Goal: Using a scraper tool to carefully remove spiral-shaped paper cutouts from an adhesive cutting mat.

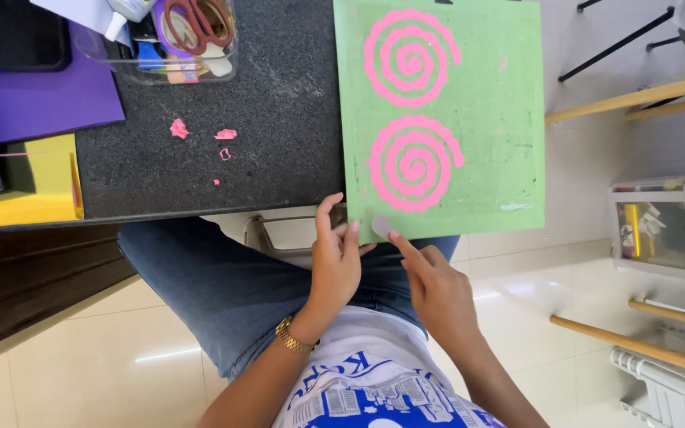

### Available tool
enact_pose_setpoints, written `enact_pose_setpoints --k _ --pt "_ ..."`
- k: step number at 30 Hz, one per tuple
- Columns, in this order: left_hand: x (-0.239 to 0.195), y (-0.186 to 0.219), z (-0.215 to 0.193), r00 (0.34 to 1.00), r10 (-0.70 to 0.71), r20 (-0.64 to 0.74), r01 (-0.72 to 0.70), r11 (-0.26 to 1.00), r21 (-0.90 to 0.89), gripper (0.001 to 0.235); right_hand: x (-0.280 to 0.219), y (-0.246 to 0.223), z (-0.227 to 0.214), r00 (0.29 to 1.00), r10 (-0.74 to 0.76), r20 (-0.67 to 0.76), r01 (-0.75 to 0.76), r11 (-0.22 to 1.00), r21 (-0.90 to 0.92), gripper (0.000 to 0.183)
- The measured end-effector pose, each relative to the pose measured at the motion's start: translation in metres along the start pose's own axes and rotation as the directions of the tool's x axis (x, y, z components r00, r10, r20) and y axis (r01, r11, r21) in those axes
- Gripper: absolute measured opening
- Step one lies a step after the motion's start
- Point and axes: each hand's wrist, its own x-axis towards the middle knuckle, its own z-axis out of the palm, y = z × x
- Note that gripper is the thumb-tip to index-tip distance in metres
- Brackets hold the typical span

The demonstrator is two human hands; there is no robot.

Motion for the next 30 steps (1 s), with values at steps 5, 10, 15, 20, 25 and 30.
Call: enact_pose_setpoints --k 5,10,15,20,25,30 --pt "0.030 -0.014 0.004 0.998 0.058 -0.031 -0.051 0.982 0.182 0.047 0.015 -0.001 0.024 0.996 -0.007 -0.085 -0.003 0.994 -0.109 0.046" --pt "0.033 -0.009 0.008 0.996 0.086 -0.015 -0.080 0.968 0.237 0.054 0.019 0.006 0.039 0.995 0.020 -0.102 -0.048 0.960 -0.277 0.051" --pt "0.039 -0.011 0.000 0.992 0.117 0.055 -0.129 0.924 0.361 0.064 0.032 0.003 0.042 0.997 0.030 -0.072 -0.052 0.940 -0.337 0.054" --pt "0.042 -0.020 -0.005 0.995 0.081 0.052 -0.093 0.946 0.309 0.065 0.056 0.005 0.032 0.993 0.099 -0.063 -0.079 0.962 0.262 0.051" --pt "0.029 0.016 -0.012 0.989 0.142 0.046 -0.149 0.909 0.389 0.060 0.032 0.031 0.019 0.982 0.182 -0.053 -0.123 0.825 0.551 0.050" --pt "0.016 0.039 -0.016 0.900 0.412 0.145 -0.415 0.705 0.575 0.064 0.005 0.033 0.015 0.993 0.045 -0.105 0.009 0.887 0.462 0.052"
